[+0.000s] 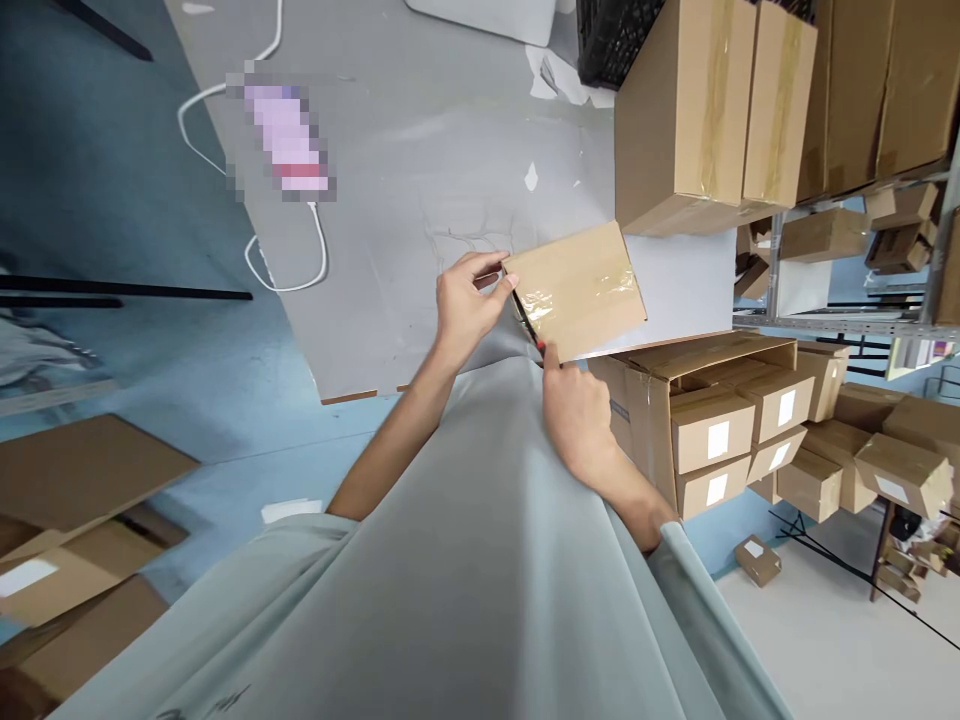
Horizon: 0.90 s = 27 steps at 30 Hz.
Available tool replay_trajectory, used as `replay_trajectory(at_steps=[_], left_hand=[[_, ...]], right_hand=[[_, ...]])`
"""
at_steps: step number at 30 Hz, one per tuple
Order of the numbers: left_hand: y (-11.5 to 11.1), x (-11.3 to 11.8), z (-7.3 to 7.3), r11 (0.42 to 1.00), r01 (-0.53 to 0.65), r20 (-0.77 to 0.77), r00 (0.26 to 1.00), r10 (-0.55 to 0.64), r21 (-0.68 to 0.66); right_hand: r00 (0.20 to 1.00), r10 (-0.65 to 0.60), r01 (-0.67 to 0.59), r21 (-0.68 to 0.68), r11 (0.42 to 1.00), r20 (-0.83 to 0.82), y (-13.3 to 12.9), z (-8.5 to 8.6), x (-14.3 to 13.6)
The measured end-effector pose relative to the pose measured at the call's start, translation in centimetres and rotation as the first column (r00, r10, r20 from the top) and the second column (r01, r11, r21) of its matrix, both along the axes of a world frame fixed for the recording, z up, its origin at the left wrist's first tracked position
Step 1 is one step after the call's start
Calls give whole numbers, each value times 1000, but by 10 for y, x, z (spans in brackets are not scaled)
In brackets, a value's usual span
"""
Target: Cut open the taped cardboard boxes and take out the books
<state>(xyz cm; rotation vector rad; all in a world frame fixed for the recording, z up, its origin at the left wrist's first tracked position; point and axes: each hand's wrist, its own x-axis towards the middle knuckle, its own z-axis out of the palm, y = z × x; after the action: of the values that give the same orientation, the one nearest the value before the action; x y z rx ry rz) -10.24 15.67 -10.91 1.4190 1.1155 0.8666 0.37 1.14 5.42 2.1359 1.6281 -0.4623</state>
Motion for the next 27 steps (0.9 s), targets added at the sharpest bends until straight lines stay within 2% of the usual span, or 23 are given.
replay_trajectory(at_steps=[3,5,8,10,12,15,17,20,22,24,25,27], left_hand=[[-1,0,1,1000,-4,2,1000,4,18],[-1,-1,2,999,-10,3,1000,10,32],[-1,0,0,999,-31,7,1000,30,21],[1,1,-5,999,-38,7,999,38,5],[5,3,-9,999,-43,6,999,42,7],[12,2,-8,998,-47,-14,999,47,29],[13,3,4,996,-66,-69,995,70,58],[2,19,37,976,-89,-246,959,138,201],[-14,43,60,952,24,-349,933,88,305],[-31,75,73,909,238,-420,904,-79,342],[-38,91,75,878,330,-456,877,-149,347],[-49,118,71,831,439,-522,824,-221,341]], right_hand=[[999,-31,29,-73,997,-17,-13,1,2],[996,-66,62,-68,996,-56,-18,2,1],[980,-105,110,21,994,-167,-22,7,10],[955,-152,194,151,969,-254,-25,9,30],[921,-229,329,313,891,-316,-25,5,62],[861,-348,500,489,715,-372,-22,-13,117],[813,-390,576,506,642,-432,-21,-29,147],[717,-403,679,437,590,-570,-21,-50,176],[654,-392,726,391,565,-647,-21,-61,186],[604,-377,753,347,559,-702,-21,-68,193],[580,-369,761,320,565,-726,-20,-72,196],[539,-352,765,269,586,-765,-18,-77,203]])
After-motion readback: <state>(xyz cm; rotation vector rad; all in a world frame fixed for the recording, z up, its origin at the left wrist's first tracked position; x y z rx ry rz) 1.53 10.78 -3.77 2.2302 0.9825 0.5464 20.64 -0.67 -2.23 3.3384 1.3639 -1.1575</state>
